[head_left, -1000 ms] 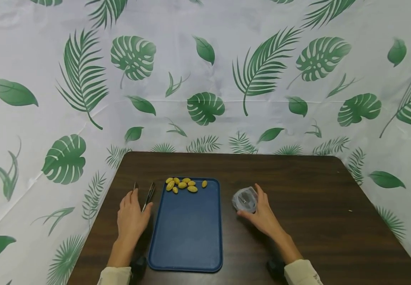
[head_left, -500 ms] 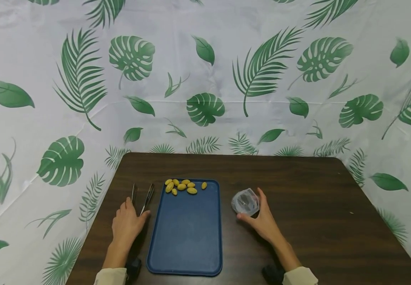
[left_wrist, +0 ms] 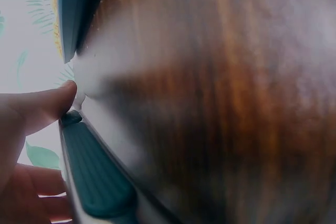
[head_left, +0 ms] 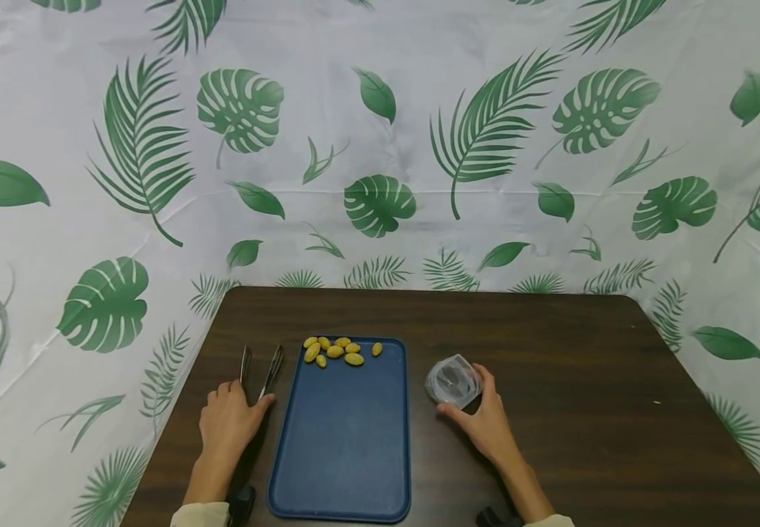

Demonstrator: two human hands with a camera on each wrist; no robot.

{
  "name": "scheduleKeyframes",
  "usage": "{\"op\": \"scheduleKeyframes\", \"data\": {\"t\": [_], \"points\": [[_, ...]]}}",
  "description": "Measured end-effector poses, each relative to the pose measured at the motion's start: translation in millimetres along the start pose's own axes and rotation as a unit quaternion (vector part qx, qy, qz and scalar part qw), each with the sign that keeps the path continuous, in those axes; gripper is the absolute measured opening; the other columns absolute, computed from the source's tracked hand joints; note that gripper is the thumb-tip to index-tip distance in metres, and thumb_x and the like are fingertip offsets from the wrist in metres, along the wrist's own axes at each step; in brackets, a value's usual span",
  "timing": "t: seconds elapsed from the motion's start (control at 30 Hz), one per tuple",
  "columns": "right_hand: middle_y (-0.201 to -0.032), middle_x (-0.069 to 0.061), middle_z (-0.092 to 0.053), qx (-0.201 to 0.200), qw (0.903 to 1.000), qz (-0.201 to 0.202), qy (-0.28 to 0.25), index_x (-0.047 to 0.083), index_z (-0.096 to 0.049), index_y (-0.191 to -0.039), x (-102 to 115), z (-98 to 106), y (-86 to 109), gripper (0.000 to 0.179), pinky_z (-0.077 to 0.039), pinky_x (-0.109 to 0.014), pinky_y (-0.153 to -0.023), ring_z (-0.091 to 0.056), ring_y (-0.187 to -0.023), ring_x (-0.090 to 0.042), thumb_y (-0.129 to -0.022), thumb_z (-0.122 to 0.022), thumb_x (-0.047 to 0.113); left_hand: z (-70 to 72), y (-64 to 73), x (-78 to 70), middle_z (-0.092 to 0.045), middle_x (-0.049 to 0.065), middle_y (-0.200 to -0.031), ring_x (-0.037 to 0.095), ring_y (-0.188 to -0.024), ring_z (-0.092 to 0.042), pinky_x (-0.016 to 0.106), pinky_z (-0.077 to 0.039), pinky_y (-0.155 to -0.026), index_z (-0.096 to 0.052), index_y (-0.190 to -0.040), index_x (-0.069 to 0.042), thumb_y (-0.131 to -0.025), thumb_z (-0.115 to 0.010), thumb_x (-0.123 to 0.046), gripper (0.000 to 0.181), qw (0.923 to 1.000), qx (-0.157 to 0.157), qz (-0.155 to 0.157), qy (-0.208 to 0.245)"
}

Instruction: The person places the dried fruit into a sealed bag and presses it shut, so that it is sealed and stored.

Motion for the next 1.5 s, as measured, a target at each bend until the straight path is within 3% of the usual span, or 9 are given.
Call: {"op": "scheduleKeyframes", "data": {"t": [0.3, 0.6, 0.87, 1.17, 1.33, 1.5], "points": [[-0.143, -0.017, -0.057, -0.01, 0.9999, 0.002, -0.001, 0.012, -0.035, -0.153, 1, -5, 4.0, 0.1, -0.04, -0.059, -0.108, -0.054, -0.131, -0.039, -0.077, -0.091, 0.042, 3.8, 5.3, 7.7, -0.055, 0.043, -0.129, 0.059, -0.115, -0.054, 0.067, -0.047, -0.092, -0.053, -0.13, 0.022, -0.095, -0.069, -0.045, 0.077, 0.9998, -0.007, 0.014, -0.011], [-0.139, -0.017, -0.059, -0.002, 0.9996, 0.007, -0.029, 0.01, -0.036, -0.152, 6, -15, 5.3, 0.099, -0.04, -0.057, -0.109, -0.056, -0.129, -0.035, -0.077, -0.091, 0.042, 11.1, 13.5, 20.1, -0.064, 0.039, -0.108, 0.056, -0.098, -0.062, 0.065, -0.052, -0.078, -0.061, -0.113, 0.022, -0.093, -0.072, -0.036, 0.062, 0.9993, -0.026, 0.025, -0.01], [-0.141, -0.017, -0.059, -0.005, 0.9995, 0.009, -0.03, 0.011, -0.036, -0.153, 6, -16, 4.7, 0.099, -0.041, -0.058, -0.109, -0.056, -0.131, -0.036, -0.077, -0.091, 0.042, 12.0, 13.4, 21.1, -0.063, 0.04, -0.115, 0.06, -0.098, -0.063, 0.066, -0.053, -0.074, -0.058, -0.121, 0.021, -0.094, -0.07, -0.032, 0.061, 0.9991, -0.013, 0.039, 0.005], [-0.139, -0.018, -0.059, -0.016, 0.999, 0.005, -0.041, 0.01, -0.038, -0.152, 5, -8, 4.5, 0.097, -0.041, -0.057, -0.109, -0.056, -0.129, -0.036, -0.076, -0.092, 0.038, 21.7, 12.8, 15.5, -0.052, 0.042, -0.135, 0.066, -0.109, -0.058, 0.071, -0.049, -0.084, -0.044, -0.14, 0.02, -0.1, -0.059, -0.024, 0.062, 0.9986, -0.015, 0.029, 0.042], [-0.139, -0.019, -0.059, -0.023, 0.999, 0.012, -0.038, 0.007, -0.038, -0.152, 4, -2, 2.7, 0.096, -0.041, -0.056, -0.109, -0.056, -0.129, -0.036, -0.078, -0.092, 0.036, 33.0, 10.7, 9.3, -0.053, 0.043, -0.135, 0.064, -0.112, -0.056, 0.071, -0.047, -0.089, -0.041, -0.144, 0.017, -0.101, -0.057, -0.022, 0.061, 0.9981, -0.044, 0.011, 0.04], [-0.141, -0.021, -0.057, -0.026, 0.999, 0.009, -0.036, 0.005, -0.037, -0.152, 1, 4, 0.5, 0.095, -0.039, -0.058, -0.11, -0.054, -0.131, -0.037, -0.079, -0.091, 0.036, 38.3, 4.9, 0.2, -0.06, 0.038, -0.128, 0.059, -0.109, -0.061, 0.069, -0.049, -0.086, -0.045, -0.145, 0.013, -0.101, -0.058, -0.024, 0.059, 0.9953, -0.086, -0.026, 0.036]]}}
Point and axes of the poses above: each hand's wrist, its own y-axis away from the middle knuckle, its own z-axis out of the back of the hand, x = y × z, the point moved 8 cm from there along -y, towards the middle knuckle
